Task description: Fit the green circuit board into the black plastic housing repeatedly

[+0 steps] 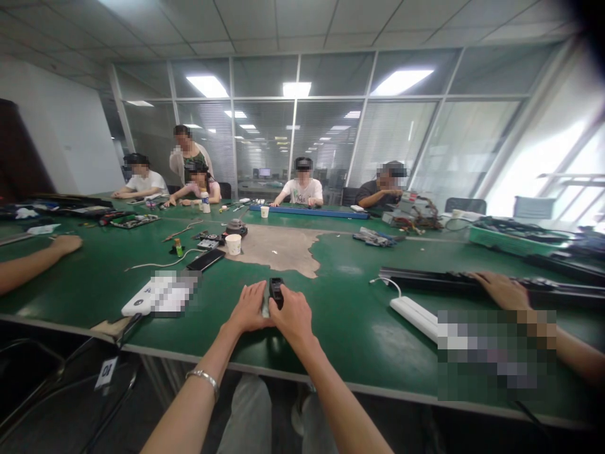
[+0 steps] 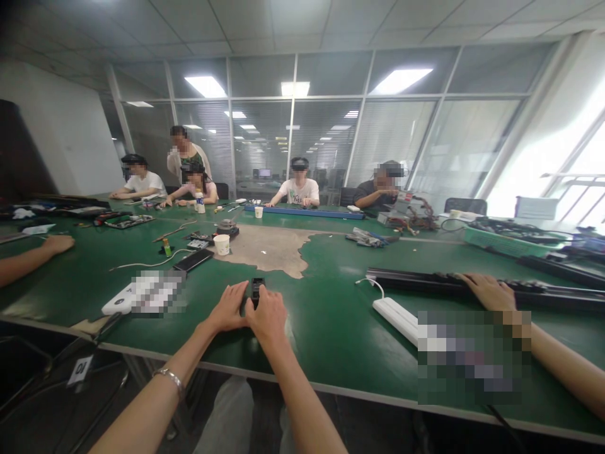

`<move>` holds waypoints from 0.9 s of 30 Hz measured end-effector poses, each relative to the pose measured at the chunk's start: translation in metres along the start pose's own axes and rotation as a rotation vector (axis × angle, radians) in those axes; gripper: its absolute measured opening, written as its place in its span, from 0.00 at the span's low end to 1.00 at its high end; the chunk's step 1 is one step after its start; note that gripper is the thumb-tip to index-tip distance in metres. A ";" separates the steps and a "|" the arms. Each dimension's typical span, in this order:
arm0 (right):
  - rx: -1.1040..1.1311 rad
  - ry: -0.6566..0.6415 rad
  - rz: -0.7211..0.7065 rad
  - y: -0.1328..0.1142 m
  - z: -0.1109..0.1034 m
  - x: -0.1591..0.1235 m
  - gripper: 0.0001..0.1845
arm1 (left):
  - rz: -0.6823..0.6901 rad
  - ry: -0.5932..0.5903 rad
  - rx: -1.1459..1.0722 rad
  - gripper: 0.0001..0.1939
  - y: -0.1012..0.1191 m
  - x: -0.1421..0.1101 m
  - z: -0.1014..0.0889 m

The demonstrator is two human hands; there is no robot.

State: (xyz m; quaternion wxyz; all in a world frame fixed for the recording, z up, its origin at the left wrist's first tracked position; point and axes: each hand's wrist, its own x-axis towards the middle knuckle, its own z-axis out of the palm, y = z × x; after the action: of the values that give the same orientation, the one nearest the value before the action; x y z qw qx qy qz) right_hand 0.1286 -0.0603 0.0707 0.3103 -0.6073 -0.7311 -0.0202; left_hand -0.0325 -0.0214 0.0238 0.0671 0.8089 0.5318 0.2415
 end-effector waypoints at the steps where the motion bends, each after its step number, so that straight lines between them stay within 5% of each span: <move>1: -0.014 0.000 -0.003 -0.002 0.000 -0.002 0.19 | -0.001 -0.002 -0.005 0.56 0.000 0.000 0.000; 7: -0.055 -0.029 0.014 -0.002 -0.005 -0.006 0.19 | 0.039 0.005 -0.030 0.68 0.002 -0.002 0.000; 13: -0.055 -0.124 -0.014 0.002 -0.004 -0.013 0.21 | 0.019 0.002 -0.022 0.65 0.008 -0.005 -0.004; 20: 0.014 -0.005 0.027 0.001 0.011 -0.025 0.35 | 0.022 0.012 -0.010 0.59 0.009 -0.007 -0.006; 27: 0.069 0.042 0.042 -0.002 0.019 -0.026 0.31 | 0.072 0.044 0.001 0.58 0.009 -0.008 -0.003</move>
State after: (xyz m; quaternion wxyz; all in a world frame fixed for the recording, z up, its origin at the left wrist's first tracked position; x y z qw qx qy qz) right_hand 0.1205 -0.0758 0.0439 0.3470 -0.6108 -0.7117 -0.0012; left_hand -0.0292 -0.0327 0.0272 0.0462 0.8220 0.5037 0.2615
